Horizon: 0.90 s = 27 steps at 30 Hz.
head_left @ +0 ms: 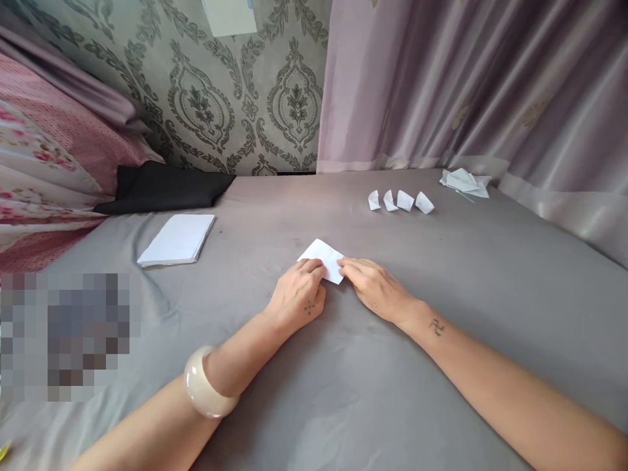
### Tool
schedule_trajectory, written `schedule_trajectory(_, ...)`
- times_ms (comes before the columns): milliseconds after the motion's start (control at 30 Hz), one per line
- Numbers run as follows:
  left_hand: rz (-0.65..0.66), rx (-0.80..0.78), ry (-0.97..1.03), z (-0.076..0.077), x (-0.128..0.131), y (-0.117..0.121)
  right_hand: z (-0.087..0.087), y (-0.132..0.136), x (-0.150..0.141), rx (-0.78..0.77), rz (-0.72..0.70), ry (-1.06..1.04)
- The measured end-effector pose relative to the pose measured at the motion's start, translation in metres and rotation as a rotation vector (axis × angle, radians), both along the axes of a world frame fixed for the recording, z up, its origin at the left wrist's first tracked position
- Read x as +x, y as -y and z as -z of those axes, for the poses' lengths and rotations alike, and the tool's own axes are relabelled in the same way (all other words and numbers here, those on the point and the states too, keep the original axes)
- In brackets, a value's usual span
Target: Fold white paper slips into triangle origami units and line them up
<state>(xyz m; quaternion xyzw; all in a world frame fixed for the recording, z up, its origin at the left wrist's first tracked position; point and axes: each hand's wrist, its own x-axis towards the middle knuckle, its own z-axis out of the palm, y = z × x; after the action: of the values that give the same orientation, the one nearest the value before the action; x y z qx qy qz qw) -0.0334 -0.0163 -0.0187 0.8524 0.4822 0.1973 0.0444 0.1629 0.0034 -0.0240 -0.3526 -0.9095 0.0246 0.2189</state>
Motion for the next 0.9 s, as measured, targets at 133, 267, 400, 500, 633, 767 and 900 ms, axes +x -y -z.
schedule_trajectory(133, -0.124, -0.021, 0.058, -0.002, 0.006, 0.008, -0.005, 0.005, 0.001, -0.078, 0.045, -0.030)
schedule_trajectory(267, -0.184, -0.029, 0.142, 0.001, 0.007, 0.009, -0.006, 0.004, 0.000, -0.170, 0.094, -0.142)
schedule_trajectory(400, -0.209, -0.051, 0.254, 0.005, 0.004, 0.007, -0.004, 0.000, -0.002, -0.229, 0.137, -0.234)
schedule_trajectory(500, -0.211, -0.066, 0.314, 0.008, 0.003, 0.006, -0.003, -0.001, -0.004, -0.258, 0.196, -0.289)
schedule_trajectory(633, -0.220, -0.073, 0.352, 0.010, 0.004, 0.007, -0.003, -0.001, -0.009, -0.258, 0.282, -0.299)
schedule_trajectory(767, -0.251, -0.061, 0.368, 0.011, 0.004, 0.005, -0.003, -0.003, -0.014, -0.231, 0.326, -0.272)
schedule_trajectory(900, -0.278, -0.047, 0.374, 0.011, 0.006, 0.003, -0.002, -0.004, -0.017, -0.193, 0.342, -0.255)
